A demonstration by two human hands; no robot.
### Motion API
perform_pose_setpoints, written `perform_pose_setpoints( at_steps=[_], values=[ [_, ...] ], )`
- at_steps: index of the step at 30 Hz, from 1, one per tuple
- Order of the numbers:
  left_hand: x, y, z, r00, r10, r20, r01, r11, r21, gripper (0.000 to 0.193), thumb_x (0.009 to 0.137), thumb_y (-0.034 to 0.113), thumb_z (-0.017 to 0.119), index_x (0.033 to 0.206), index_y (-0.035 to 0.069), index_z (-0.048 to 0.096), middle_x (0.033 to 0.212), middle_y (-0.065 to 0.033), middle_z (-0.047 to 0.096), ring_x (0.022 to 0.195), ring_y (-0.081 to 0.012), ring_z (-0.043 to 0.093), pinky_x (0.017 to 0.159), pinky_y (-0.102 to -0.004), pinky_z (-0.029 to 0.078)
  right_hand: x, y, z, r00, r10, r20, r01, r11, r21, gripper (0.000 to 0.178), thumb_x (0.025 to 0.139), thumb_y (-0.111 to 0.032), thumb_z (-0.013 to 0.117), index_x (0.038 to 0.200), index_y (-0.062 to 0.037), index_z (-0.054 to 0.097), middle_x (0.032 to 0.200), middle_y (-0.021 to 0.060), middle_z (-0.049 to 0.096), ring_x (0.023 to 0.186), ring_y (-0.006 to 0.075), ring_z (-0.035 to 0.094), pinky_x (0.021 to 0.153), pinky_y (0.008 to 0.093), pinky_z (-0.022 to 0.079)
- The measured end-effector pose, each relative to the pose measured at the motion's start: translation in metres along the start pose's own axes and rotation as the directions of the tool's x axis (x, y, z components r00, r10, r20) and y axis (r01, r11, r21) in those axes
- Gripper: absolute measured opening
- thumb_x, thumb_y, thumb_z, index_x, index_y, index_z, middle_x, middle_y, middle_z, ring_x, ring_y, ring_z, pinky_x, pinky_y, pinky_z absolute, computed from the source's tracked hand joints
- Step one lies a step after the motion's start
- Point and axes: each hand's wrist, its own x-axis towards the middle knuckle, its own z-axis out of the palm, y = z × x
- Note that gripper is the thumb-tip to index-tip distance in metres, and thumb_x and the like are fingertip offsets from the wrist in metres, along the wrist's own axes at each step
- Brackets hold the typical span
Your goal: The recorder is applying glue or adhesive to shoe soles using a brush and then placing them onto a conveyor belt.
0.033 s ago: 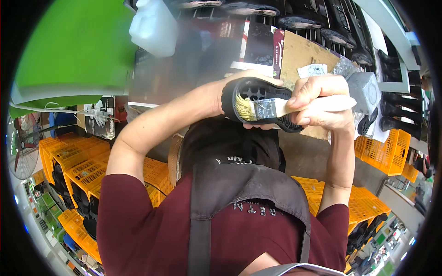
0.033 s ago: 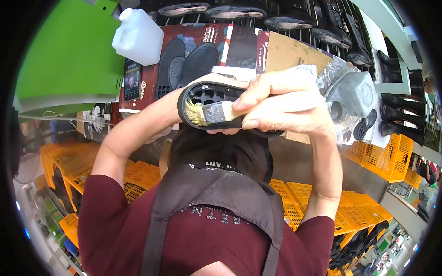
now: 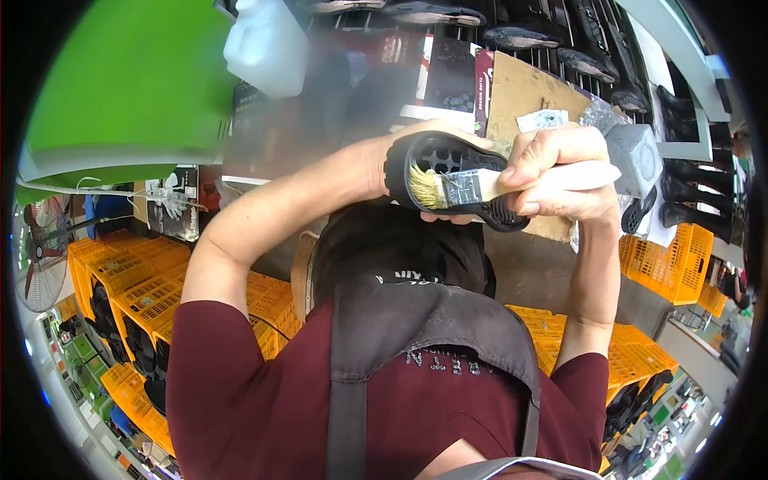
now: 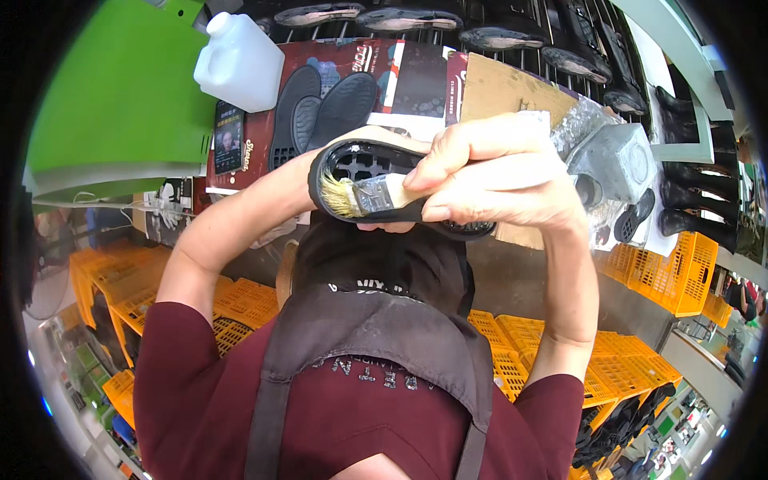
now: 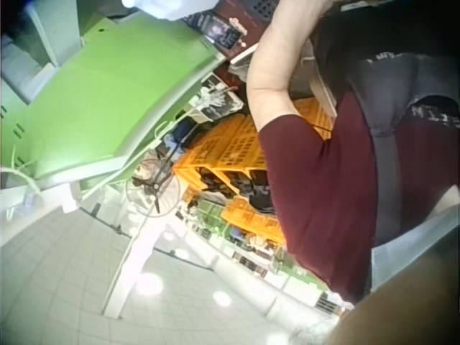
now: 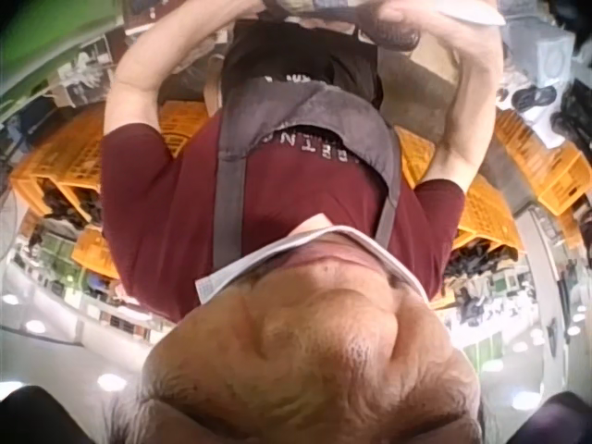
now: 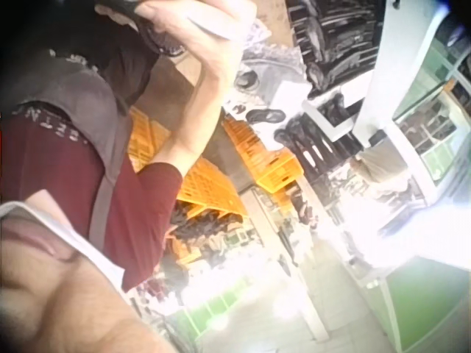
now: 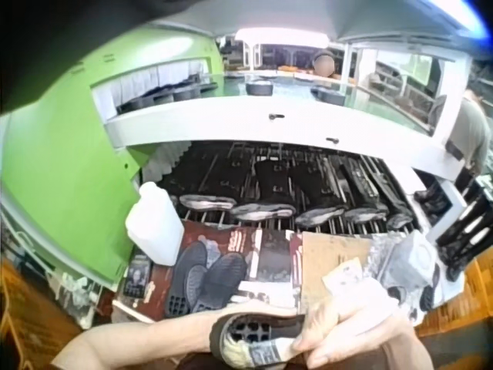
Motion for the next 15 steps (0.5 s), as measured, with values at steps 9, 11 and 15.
perform_pose_setpoints(
  at_steps=[9,11,15],
  values=[
    [-0.003,0.013,0.015,0.917,-0.105,-0.384,0.153,0.983,0.098,0.039,0.093,0.036,0.052,0.096,-0.002,0.062,0.074,-0.0157,0.065,0.054,-0.0228,0.063,0.040,-0.0293,0.050,0.025,-0.029,-0.023,0.919,0.142,0.369,-0.071,0.977,-0.201,0.015,0.073,-0.006,0.077,0.084,0.0012,0.070,0.080,0.0107,0.069,0.072,0.0207,0.065,0.063,0.0305,0.049],
    [-0.011,0.018,0.030,0.910,-0.044,-0.412,0.093,0.991,0.100,0.037,0.094,0.033,0.051,0.097,-0.002,0.062,0.077,-0.0149,0.065,0.058,-0.0220,0.064,0.043,-0.0289,0.051,0.019,-0.031,-0.030,0.881,0.245,0.406,-0.116,0.942,-0.316,0.017,0.075,-0.009,0.075,0.090,-0.0018,0.070,0.081,0.0075,0.069,0.075,0.0192,0.064,0.065,0.0300,0.050],
    [-0.026,0.017,0.009,0.976,0.129,-0.174,-0.133,0.991,-0.013,0.042,0.097,0.034,0.047,0.112,-0.004,0.056,0.085,-0.0172,0.064,0.063,-0.0239,0.065,0.055,-0.0322,0.057,0.000,-0.050,-0.042,0.911,0.309,0.272,-0.073,0.772,-0.632,0.022,0.076,-0.005,0.073,0.097,-0.0041,0.070,0.075,0.0062,0.062,0.067,0.0190,0.058,0.059,0.0312,0.045]
  ],
)
